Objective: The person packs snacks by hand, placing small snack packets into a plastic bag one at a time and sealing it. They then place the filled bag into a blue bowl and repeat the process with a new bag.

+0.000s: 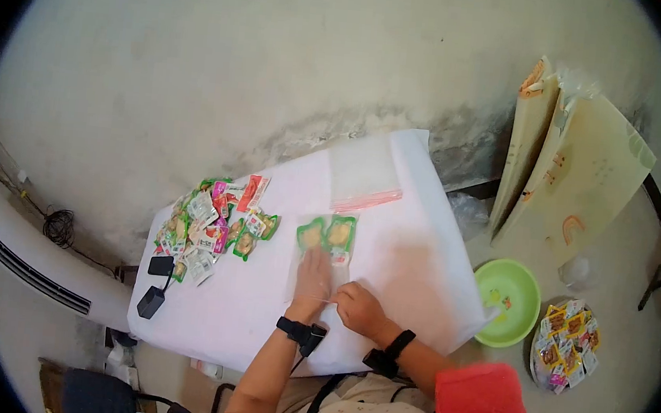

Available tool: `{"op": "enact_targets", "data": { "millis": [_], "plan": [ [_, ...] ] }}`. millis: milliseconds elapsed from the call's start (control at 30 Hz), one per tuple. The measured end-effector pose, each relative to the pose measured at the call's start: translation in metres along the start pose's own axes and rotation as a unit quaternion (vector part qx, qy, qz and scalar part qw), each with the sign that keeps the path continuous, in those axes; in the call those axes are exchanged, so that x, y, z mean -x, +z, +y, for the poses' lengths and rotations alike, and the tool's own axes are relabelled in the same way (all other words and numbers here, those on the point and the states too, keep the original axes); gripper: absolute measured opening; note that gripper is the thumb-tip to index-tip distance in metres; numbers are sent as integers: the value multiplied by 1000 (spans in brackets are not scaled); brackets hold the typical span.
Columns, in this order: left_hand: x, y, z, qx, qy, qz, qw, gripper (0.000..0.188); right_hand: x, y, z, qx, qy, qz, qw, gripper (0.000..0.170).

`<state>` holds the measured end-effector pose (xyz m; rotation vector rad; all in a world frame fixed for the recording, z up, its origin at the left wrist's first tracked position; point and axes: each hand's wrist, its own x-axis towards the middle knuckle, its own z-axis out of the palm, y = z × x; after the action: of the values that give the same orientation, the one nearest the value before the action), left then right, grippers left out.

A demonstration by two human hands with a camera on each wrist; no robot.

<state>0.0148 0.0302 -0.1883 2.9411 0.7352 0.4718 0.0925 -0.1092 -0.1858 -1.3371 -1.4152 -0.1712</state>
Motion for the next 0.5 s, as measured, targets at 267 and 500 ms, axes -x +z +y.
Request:
{"op": "enact_targets", "data": {
  "millis": [267, 500],
  "plan": [
    [-4, 26, -14, 25, -79, 20, 996, 35, 4, -4, -3, 13, -9, 8, 1000, 20],
    [-7, 23, -16, 35, -77, 10, 996, 42, 4, -3, 0, 16, 12, -6, 1000, 20]
  ]
}}
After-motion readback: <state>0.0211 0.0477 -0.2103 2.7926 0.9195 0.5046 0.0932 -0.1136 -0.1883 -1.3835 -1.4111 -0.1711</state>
